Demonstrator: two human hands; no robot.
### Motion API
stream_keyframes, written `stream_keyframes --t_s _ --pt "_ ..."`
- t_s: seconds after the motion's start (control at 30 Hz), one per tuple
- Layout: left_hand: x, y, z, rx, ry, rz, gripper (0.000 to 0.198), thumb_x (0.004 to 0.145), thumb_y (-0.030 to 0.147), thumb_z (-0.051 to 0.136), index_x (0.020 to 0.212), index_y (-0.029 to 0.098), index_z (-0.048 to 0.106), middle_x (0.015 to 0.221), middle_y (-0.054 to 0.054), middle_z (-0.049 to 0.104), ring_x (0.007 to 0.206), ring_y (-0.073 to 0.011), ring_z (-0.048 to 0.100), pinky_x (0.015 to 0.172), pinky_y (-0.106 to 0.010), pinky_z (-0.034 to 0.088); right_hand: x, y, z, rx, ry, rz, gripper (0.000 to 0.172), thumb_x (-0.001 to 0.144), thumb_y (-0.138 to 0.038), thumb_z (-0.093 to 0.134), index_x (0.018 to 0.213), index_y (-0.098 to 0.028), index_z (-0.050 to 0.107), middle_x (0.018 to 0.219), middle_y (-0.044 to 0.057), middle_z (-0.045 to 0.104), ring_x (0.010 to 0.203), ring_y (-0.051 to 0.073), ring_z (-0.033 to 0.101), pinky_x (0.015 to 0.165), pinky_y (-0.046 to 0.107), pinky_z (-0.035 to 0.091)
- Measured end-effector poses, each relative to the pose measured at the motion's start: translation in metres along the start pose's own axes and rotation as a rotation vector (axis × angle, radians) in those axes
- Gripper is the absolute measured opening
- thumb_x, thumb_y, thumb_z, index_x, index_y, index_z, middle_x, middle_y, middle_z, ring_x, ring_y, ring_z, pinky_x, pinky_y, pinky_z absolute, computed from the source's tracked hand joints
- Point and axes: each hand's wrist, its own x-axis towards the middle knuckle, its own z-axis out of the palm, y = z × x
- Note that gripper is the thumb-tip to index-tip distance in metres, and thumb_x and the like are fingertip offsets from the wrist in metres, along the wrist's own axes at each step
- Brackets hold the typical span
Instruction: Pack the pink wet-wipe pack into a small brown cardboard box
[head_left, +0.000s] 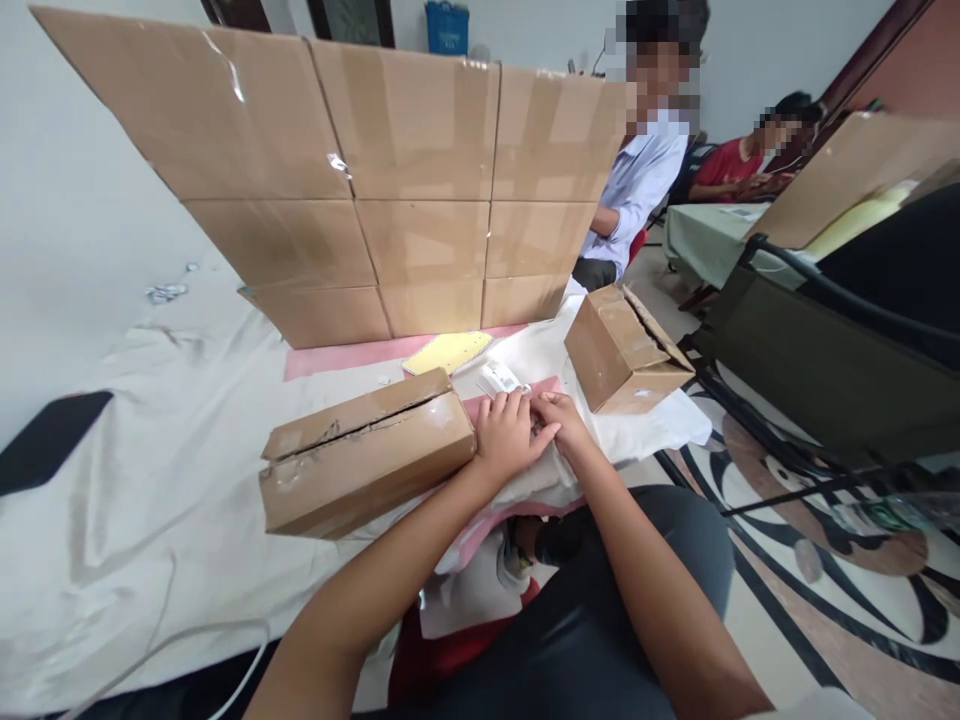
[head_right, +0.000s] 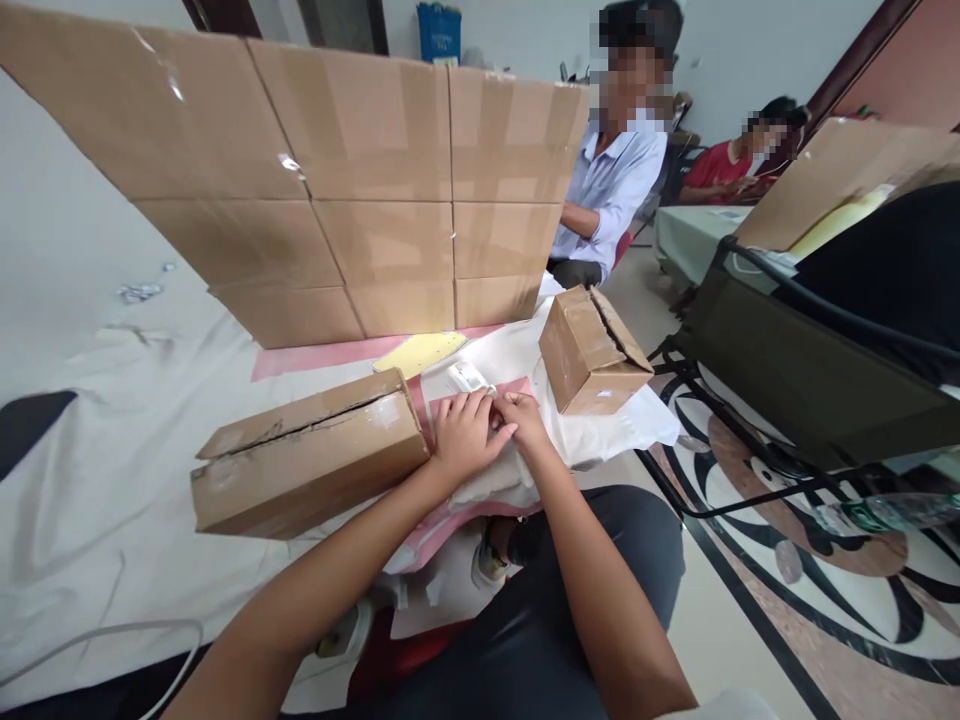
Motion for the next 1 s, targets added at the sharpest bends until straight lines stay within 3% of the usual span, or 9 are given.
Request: stream_keyframes --t_s 0.23,0.57,0.8,1.0 --pt "-0.001 0.001 -0.005 -0.008 -0.010 -0.012 0.065 0.099 0.064 0.045 0.131 0.012 0.067 0.144 -0.016 0.065 0.118 -0.0336 0.063 0.096 -0.051 0.044 0.000 0.001 0.001 0.016 0.012 -0.019 0.046 0.056 -0.040 0.080 0.049 -0.024 0.038 0.041 -0.005 0.048 0.040 0.008 0.042 0.041 0.023 0.031" --pt "-0.002 0.002 -0.002 0.006 -0.014 -0.018 0.059 0.099 0.058 0.048 0.132 0.013 0.067 0.147 -0.017 0.063 0.117 -0.0334 0.066 0.097 -0.050 0.045 0.002 0.003 -0.001 0.072 -0.068 -0.029 0.046 0.056 -0.041 0.082 0.050 -0.024 0.040 0.044 -0.003 0.051 0.040 0.009 0.044 0.040 0.024 0.032" --pt "-0.002 0.001 0.000 0.009 -0.031 -0.016 0.063 0.099 0.058 0.046 0.137 0.012 0.064 0.150 -0.016 0.060 0.115 -0.0330 0.068 0.097 -0.050 0.045 0.008 0.014 -0.003 0.099 -0.055 -0.065 0.054 0.058 -0.041 0.083 0.050 -0.025 0.032 0.042 -0.008 0.038 0.038 0.006 0.033 0.038 0.024 0.027" --pt "-0.003 0.001 0.002 0.015 -0.030 -0.009 0.060 0.098 0.054 0.047 0.135 0.010 0.066 0.151 -0.018 0.059 0.111 -0.0326 0.069 0.095 -0.048 0.046 0.005 0.017 0.000 0.097 -0.041 -0.124 0.053 0.061 -0.041 0.080 0.050 -0.025 0.031 0.042 -0.008 0.036 0.041 0.007 0.032 0.040 0.024 0.025"
